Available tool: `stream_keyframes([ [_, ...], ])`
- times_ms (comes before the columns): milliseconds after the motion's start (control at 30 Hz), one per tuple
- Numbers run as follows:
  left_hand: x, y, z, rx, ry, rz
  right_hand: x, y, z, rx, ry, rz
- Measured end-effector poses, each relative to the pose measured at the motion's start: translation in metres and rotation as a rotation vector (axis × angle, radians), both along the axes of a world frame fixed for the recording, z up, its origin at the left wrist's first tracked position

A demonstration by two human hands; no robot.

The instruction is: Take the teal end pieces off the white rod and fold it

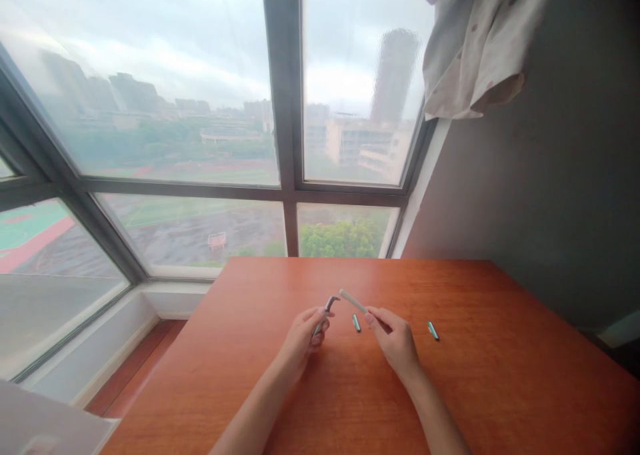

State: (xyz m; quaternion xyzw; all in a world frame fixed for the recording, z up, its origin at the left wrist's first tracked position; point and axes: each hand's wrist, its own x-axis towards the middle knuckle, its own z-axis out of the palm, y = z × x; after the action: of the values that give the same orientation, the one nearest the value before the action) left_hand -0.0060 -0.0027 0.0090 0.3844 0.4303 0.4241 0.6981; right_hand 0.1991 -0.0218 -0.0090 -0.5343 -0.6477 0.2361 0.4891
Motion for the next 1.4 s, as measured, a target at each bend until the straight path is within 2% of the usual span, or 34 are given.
stream_keyframes([
  [133, 0.001, -0.002, 0.002, -0.01, 0.007, -0.04, -0.002, -0.001, 0.001, -0.013, 0.009, 0.034],
  [367, -0.001, -0.001, 0.0, -0.004, -0.077, -0.022, -0.001, 0.001, -0.003, -0.024, 0.016, -0.037],
  [600, 0.003, -0.002, -0.002, 0.129, 0.063, 0.06, -0.007, -0.004, 0.007, -0.061, 0.057, 0.046],
  [767, 0.002, 0.001, -0.005, 0.199, 0.154, 0.107, -0.007, -0.003, 0.006, -0.052, 0.094, 0.074],
  [1167, 0.001, 0.004, -0.015, 0.233, 0.135, 0.112, -0.004, 0.0, -0.005, 0.062, -0.185, -0.086],
  [1400, -0.001, 0.007, -0.023, 0.193, 0.137, 0.091, -0.001, 0.002, -0.01, 0.073, -0.261, -0.151],
])
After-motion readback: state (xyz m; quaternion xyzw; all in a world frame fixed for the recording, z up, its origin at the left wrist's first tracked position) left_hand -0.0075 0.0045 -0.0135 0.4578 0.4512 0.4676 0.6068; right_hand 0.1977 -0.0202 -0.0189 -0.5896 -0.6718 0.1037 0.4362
